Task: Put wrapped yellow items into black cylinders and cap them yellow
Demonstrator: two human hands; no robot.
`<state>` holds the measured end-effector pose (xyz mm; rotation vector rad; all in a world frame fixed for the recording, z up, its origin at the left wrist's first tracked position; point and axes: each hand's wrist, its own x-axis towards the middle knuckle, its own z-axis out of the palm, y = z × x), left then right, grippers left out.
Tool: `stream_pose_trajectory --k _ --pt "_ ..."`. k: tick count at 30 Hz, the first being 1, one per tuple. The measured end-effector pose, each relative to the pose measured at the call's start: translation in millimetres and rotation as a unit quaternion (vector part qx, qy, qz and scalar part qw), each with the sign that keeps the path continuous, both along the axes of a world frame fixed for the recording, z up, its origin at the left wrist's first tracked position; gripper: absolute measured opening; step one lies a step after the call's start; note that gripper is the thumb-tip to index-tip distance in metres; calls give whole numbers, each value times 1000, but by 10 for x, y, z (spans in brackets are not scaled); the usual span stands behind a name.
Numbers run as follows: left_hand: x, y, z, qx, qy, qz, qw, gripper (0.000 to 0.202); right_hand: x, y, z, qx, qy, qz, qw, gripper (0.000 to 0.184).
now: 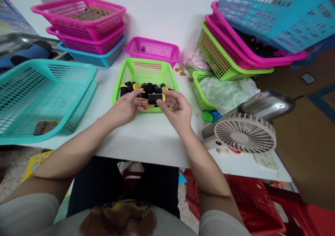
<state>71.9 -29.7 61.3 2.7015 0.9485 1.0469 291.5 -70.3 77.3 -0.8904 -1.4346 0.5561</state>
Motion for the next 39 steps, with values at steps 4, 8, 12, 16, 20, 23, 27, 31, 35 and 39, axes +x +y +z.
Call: stream_pose_trajectory --k 4,8,12,16,20,23,27,31,35,39 --pt "19 -8 15 -13 -3 5 1000 54 27 16 -12 4 3 9 1000 40" --pt "4 -2 51 -25 -12 13 1000 56 48 40 -42 2 -4 22 1000 37" --pt "-14 -17 98 -35 9 20 999 56 60 70 -89 -23 -43 43 998 38" --pt "-8 -42 142 -38 24 22 999 57 65 115 -135 -14 -60 39 997 46" --pt "17 -52 140 -53 8 18 998 55 66 133 -154 8 -74 41 996 43" --pt "4 -57 123 -63 -13 -6 998 62 75 110 -135 -6 -87 62 994 44" --pt "-27 -95 130 -54 -51 -50 996 69 78 64 -99 -25 -119 119 985 41" --pt "2 -155 160 -83 -29 -56 995 81 38 40 -115 -25 -138 139 980 39" --pt "52 -163 109 -114 -78 -65 988 81 -29 35 -166 -25 -88 111 990 51" --pt "80 -148 15 -129 -208 -155 957 84 -109 15 -233 14 -46 121 991 34"
